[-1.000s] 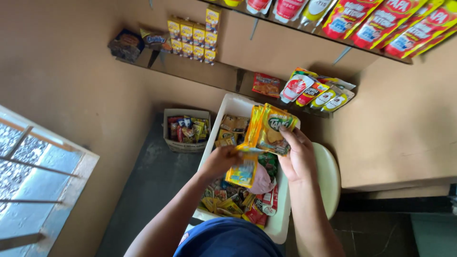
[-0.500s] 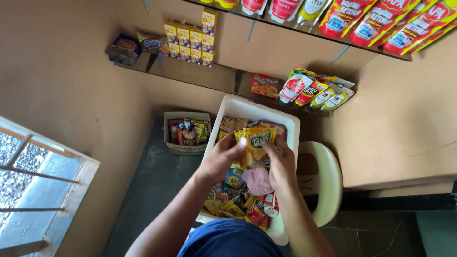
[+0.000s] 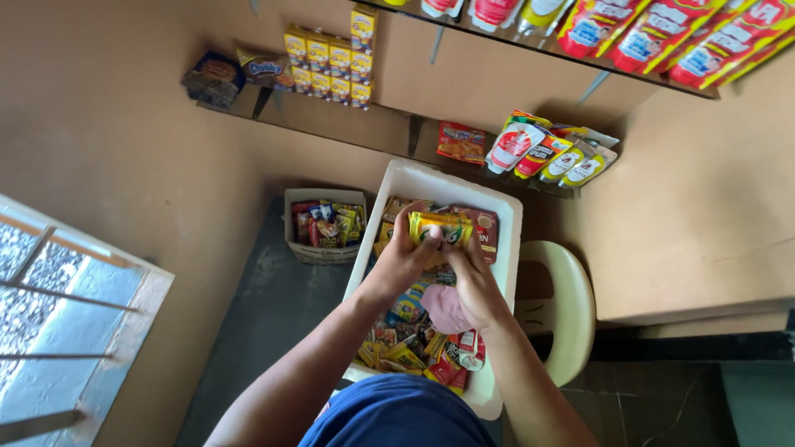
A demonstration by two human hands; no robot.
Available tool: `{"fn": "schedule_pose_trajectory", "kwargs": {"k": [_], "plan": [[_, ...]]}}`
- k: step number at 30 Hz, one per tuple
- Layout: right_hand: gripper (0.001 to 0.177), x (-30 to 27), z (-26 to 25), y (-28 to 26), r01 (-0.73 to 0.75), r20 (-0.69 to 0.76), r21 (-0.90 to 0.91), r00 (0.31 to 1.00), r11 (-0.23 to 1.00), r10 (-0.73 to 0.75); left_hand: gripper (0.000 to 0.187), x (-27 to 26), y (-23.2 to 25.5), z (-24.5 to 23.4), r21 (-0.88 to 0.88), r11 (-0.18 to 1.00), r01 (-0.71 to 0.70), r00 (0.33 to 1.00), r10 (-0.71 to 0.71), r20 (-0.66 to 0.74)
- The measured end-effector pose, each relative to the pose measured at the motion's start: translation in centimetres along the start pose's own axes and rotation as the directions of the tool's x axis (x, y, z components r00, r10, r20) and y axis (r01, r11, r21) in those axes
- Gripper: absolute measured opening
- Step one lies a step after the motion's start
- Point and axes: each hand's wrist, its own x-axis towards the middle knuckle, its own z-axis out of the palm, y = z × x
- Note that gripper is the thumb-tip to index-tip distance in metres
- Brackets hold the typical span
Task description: The recorder is cleaning and organizing various food and beverage packets on a retail shelf.
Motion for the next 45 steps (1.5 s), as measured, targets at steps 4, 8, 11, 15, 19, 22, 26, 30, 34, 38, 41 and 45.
{"fn": "schedule_pose_trajectory", "kwargs": {"k": [4, 8, 11, 15, 19, 22, 26, 30, 34, 38, 41, 45], "plan": [[0.052, 0.8, -2.2, 1.9, 0.037, -0.002, -0.1, 0.999, 0.994, -0.038, 0.068, 0.5, -0.1, -0.5, -0.03, 0.999, 0.012, 1.0, -0.012, -0.019], [0.064, 1.6, 0.0, -0.5, -0.001, -0.064, 0.094, 0.998, 0.996, 0.007, 0.079, 0.2, 2.1, -1.5, 0.152, 0.988, 0.03, 0.999, -0.035, 0.033], [0.066, 1.6, -0.3, -0.2, -0.004, -0.103, 0.112, 0.995, 0.994, 0.016, 0.074, -0.5, 4.0, -1.0, 0.233, 0.962, 0.144, 0.989, -0.147, -0.004], [0.063, 1.8, -0.1, -0.3, -0.028, -0.053, 0.089, 0.998, 0.996, 0.033, 0.063, -0.9, 4.5, -0.9, 0.164, 0.95, 0.266, 0.961, -0.248, -0.126], [0.057, 1.2, -1.0, 0.7, -0.085, -0.078, -0.01, 0.993, 0.996, 0.084, 0.053, -0.3, 2.5, -2.1, -0.156, 0.959, 0.237, 0.955, -0.259, -0.144], [0.056, 1.2, -5.2, 5.5, -0.203, -0.251, -0.232, 0.957, 0.951, 0.143, 0.045, 0.0, 3.4, -2.4, -0.275, 0.946, 0.17, 0.961, -0.221, -0.167], [0.076, -0.5, -3.0, 4.3, -0.475, -0.18, -0.149, 0.875, 0.867, 0.448, 0.042, 0.1, 2.1, -2.9, -0.332, 0.927, 0.172, 0.938, -0.257, -0.232], [0.081, 0.4, -1.5, 2.9, -0.33, -0.092, 0.142, 0.934, 0.933, 0.344, 0.048, -0.5, 3.1, -1.4, -0.166, 0.952, 0.258, 0.922, -0.294, -0.251], [0.079, 0.0, -0.6, 0.2, -0.157, -0.004, 0.098, 0.987, 0.983, 0.158, 0.062, -1.6, 3.0, 0.2, -0.122, 0.963, 0.241, 0.948, -0.261, -0.183], [0.071, 0.1, -0.2, 0.5, 0.168, 0.042, -0.291, 0.986, 0.942, -0.163, 0.074, -1.6, 0.9, 0.4, -0.031, 0.996, 0.085, 0.977, -0.09, -0.195], [0.088, 0.1, 0.7, -0.5, 0.169, 0.095, -0.205, 0.984, 0.964, -0.152, 0.087, -1.4, 0.3, 0.3, -0.051, 0.998, -0.027, 0.993, 0.021, -0.112], [0.087, -0.5, 1.2, -1.5, 0.144, 0.078, -0.09, 0.987, 0.985, -0.137, 0.101, -2.2, 2.6, 0.4, -0.181, 0.982, 0.062, 0.998, -0.061, 0.013]]}}
